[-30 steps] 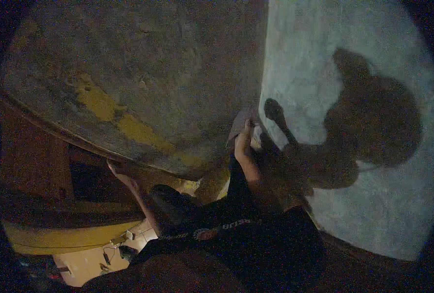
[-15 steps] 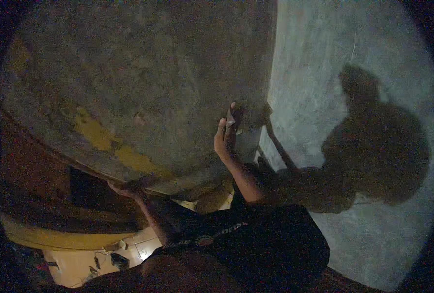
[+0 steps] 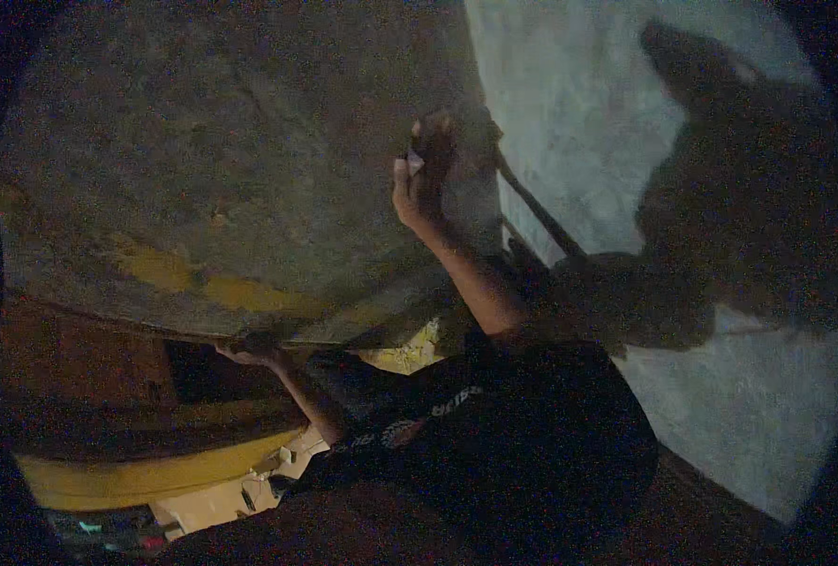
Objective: The person sands a rough area on a wall using a piece of sandpaper.
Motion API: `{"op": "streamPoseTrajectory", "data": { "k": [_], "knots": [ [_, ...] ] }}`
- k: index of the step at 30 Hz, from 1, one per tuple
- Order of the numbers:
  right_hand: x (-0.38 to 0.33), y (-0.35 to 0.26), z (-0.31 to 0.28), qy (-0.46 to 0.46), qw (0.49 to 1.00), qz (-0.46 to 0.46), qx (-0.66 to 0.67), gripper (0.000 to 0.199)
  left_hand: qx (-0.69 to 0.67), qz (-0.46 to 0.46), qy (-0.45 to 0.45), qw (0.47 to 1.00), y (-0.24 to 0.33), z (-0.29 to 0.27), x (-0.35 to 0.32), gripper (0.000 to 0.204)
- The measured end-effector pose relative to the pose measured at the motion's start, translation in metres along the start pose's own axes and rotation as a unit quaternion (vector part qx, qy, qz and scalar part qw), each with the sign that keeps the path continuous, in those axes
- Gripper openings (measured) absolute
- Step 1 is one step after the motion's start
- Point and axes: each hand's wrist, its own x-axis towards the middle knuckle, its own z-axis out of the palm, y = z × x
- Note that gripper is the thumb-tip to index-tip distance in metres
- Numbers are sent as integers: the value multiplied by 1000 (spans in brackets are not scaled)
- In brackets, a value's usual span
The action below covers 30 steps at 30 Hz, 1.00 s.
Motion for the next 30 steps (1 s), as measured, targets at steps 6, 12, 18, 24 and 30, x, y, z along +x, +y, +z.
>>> {"op": "streamPoseTrajectory", "data": {
  "k": [6,12,18,24,30],
  "knots": [
    [-5,3,-3,-4,1000,-17,9,68,-23,44,-18,999,-29,0,-12,85],
    [-5,-3,-4,-17,998,3,61,66,104,185,-5,977,-25,-17,-12,82],
    [-11,-28,4,-47,995,-31,77,69,121,112,68,984,-67,-58,20,76],
    [-13,16,2,-92,994,13,66,69,246,246,40,937,-63,-26,7,66],
    [-10,-2,4,-67,997,6,30,68,198,423,34,884,-68,-33,22,54]
  ]
}}
